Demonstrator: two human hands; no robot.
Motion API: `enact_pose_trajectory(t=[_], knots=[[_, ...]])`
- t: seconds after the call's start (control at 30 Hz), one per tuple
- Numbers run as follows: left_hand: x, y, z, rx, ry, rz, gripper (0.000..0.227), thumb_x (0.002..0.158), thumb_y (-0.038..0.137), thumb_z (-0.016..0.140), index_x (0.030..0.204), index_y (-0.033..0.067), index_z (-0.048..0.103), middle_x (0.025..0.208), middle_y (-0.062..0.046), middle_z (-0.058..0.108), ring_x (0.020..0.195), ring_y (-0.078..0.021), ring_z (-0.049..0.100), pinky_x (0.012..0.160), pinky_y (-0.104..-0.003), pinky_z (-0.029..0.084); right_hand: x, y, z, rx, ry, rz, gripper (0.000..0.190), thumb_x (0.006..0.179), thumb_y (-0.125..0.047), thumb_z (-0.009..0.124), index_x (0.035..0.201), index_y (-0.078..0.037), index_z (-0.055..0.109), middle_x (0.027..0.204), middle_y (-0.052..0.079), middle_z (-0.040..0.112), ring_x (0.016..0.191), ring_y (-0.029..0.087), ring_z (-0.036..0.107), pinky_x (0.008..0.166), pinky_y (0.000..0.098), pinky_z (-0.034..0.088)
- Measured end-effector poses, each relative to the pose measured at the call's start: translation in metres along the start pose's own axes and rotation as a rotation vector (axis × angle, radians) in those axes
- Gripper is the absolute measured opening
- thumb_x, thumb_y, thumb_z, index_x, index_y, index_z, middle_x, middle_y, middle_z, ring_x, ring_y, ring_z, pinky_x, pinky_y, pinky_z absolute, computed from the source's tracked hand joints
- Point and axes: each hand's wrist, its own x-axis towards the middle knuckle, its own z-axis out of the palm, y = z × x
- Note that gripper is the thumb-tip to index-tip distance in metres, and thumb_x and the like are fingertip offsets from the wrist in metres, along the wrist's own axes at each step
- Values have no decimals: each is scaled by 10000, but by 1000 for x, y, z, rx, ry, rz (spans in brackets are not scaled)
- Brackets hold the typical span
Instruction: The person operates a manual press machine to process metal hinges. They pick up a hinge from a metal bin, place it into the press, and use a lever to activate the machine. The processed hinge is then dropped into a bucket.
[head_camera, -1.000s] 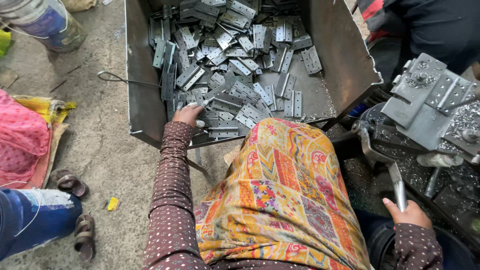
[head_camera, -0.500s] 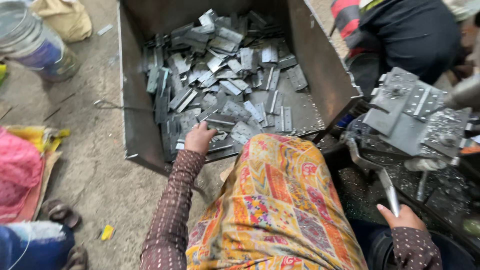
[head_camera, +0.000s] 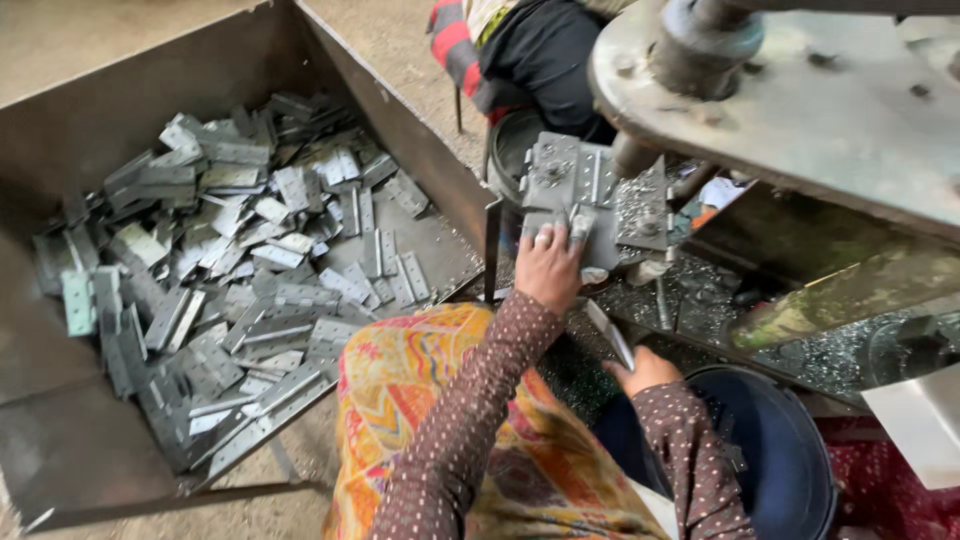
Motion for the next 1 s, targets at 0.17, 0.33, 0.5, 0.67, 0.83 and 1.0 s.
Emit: enact_pose_trajectory(t=[0.17, 0.33, 0.5, 0.67, 0.83, 1.0], knots=[[-15, 17, 21, 81, -32, -64, 401, 835, 299, 581, 1105, 38, 722, 1540, -189, 472, 1393, -312, 454, 1179, -565, 248, 2, -3, 3, -40, -71, 19, 683, 801, -687, 694, 1064, -58, 655, 913, 206, 748, 910, 409, 737, 840, 487, 577], [-16, 34, 18, 34, -144, -95, 543, 972, 455, 505, 1185, -1, 711, 1570, -194, 435, 1493, -323, 350, 1222, -626, 134, 1, 0, 10, -47, -82, 19, 714, 782, -710, 695, 1076, -62, 645, 909, 215, 753, 914, 405, 739, 842, 488, 576], [6, 37, 21, 93, -216, -28, 442, 918, 308, 482, 1224, 60, 684, 1556, -168, 438, 1488, -313, 348, 1206, -601, 116, 4, 3, 12, -45, -5, -14, 682, 774, -688, 712, 1040, -62, 661, 913, 221, 748, 906, 421, 731, 826, 492, 580], [26, 26, 36, -31, -256, -126, 446, 971, 208, 447, 1348, 40, 617, 1510, -124, 508, 1402, -260, 466, 1180, -592, 257, 10, 26, 36, -49, -23, -18, 664, 797, -663, 712, 1041, -49, 648, 891, 223, 750, 875, 417, 739, 802, 493, 590], [36, 14, 38, -59, -344, -125, 379, 999, 200, 422, 1275, 62, 644, 1459, -120, 540, 1368, -266, 492, 1153, -590, 317, 9, 33, 112, 60, 44, 50, 549, 863, -548, 671, 1148, -80, 647, 924, 216, 745, 879, 422, 732, 779, 512, 582], [23, 19, 36, -92, -292, -139, 384, 1011, 198, 437, 1287, 44, 656, 1473, -110, 553, 1389, -255, 511, 1154, -574, 363, 7, 44, 136, 108, 96, -45, 580, 896, -565, 672, 1112, -28, 632, 922, 249, 735, 909, 444, 706, 769, 520, 564]])
